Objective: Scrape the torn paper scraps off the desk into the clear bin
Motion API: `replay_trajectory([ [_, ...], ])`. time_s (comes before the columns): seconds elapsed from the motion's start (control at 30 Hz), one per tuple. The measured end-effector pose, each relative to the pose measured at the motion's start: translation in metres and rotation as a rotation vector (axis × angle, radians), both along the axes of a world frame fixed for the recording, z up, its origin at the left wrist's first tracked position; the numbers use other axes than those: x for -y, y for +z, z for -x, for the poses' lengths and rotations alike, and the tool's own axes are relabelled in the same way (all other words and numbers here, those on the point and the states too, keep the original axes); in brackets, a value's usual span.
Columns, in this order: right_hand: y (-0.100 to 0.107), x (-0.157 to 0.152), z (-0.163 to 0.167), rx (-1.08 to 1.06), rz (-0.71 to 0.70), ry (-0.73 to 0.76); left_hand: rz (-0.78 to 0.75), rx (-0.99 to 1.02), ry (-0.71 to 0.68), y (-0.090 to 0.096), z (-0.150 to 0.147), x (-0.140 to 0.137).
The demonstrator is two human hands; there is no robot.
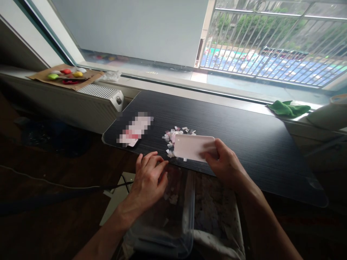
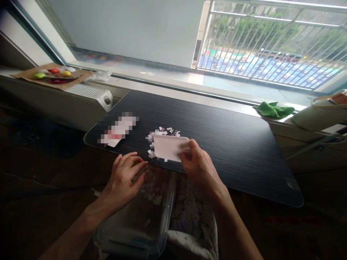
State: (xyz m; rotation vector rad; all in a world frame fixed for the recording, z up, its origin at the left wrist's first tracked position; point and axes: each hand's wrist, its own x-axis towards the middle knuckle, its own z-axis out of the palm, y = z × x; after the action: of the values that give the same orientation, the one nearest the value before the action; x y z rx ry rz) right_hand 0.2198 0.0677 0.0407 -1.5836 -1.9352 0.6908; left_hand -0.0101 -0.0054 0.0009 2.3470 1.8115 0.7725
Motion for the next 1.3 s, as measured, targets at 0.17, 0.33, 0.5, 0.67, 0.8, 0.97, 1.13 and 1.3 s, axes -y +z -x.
replay_trajectory([
  [0.17,0.007,0.009,-0.013,0.006,0.026,-0.062,0.014,0.006,-0.006,0.0,-0.002,-0.002],
  [0.33,0.005,0.008,-0.009,-0.016,0.017,-0.042,0.023,-0.003,-0.008,-0.001,-0.003,-0.003],
  [0.5,0.004,0.008,-0.004,0.009,-0.021,-0.034,0.028,-0.005,-0.001,-0.001,-0.003,-0.003],
  [0.67,0.009,0.015,-0.011,0.069,-0.045,-0.029,0.027,0.002,0.009,0.0,-0.003,-0.002],
  [0.8,0.015,0.019,-0.031,0.066,-0.038,-0.098,0.031,0.001,0.004,0.001,-0.004,-0.002],
  [0.97,0.007,0.014,-0.032,-0.038,0.002,-0.116,0.031,-0.006,-0.006,0.0,-0.006,-0.002],
  [1.13,-0.002,0.008,-0.01,-0.055,0.045,-0.036,0.022,-0.018,-0.002,0.001,-0.006,-0.002],
  [1.3,0.007,0.016,-0.033,0.066,0.011,-0.119,0.012,-0.028,0.007,0.0,-0.002,-0.001],
])
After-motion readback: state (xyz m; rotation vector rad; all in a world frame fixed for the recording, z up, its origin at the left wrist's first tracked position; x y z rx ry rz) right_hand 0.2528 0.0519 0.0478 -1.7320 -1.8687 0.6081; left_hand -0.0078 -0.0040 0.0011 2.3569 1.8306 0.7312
